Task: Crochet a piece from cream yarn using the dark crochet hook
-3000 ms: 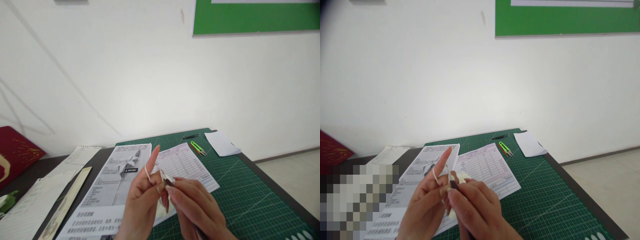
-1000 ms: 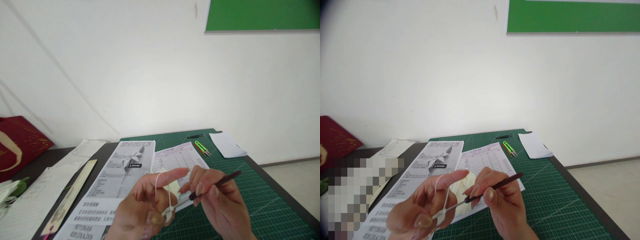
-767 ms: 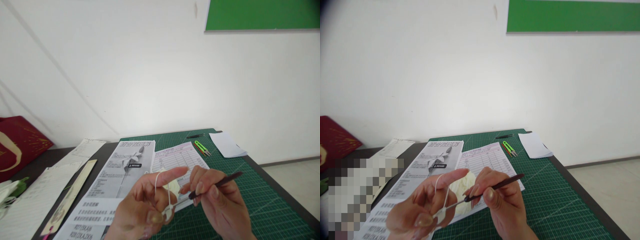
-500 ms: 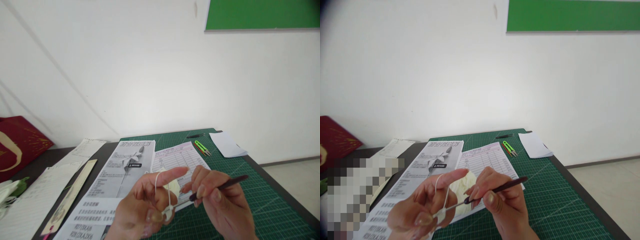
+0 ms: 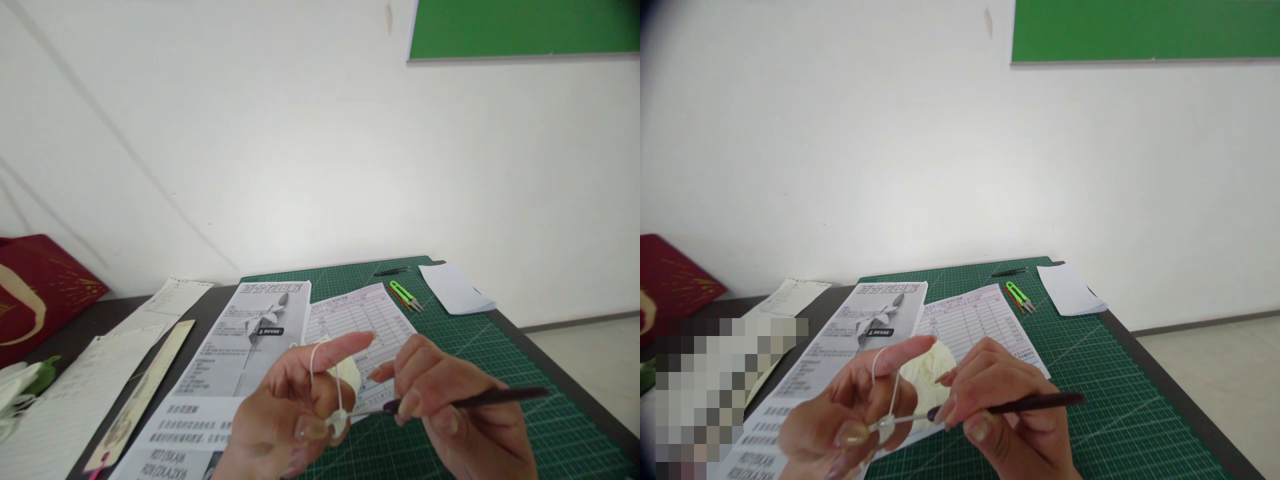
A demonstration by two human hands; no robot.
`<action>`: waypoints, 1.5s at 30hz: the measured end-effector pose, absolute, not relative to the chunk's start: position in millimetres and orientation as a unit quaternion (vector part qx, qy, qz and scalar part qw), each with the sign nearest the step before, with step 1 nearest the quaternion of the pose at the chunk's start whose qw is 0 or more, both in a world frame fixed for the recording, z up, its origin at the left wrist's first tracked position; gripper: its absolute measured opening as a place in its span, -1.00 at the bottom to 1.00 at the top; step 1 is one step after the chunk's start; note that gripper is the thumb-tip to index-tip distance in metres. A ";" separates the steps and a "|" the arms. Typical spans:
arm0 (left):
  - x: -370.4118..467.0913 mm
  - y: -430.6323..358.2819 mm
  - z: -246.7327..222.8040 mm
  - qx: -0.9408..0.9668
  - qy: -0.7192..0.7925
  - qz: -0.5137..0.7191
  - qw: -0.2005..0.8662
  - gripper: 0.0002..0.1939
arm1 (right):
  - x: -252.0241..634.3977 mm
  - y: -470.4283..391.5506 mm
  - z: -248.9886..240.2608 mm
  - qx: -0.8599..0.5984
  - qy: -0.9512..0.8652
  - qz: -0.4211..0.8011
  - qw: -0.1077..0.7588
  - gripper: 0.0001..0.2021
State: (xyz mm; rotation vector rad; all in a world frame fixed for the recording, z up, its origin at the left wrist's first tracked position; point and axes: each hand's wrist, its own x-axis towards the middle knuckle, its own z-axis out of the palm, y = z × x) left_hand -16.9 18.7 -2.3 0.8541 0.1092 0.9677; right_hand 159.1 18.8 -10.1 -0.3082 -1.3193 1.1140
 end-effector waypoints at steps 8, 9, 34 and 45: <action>-16.8 18.2 0.4 0.396 0.036 0.444 0.803 -0.40 | 154.6 24.4 -14.2 -0.110 -0.493 0.587 0.632 -0.85; -16.6 18.3 1.0 0.397 0.038 0.443 0.803 -0.41 | 154.3 25.0 -14.4 -0.109 -0.488 0.596 0.629 -0.84; -22.0 16.2 -1.0 0.395 0.106 0.444 0.797 -0.35 | 156.4 18.0 -10.8 -0.132 -0.552 0.507 0.649 -0.84; -23.7 16.7 -10.4 0.432 0.052 0.446 0.782 -0.36 | 167.7 16.3 2.5 -0.113 -0.700 0.328 0.625 -0.85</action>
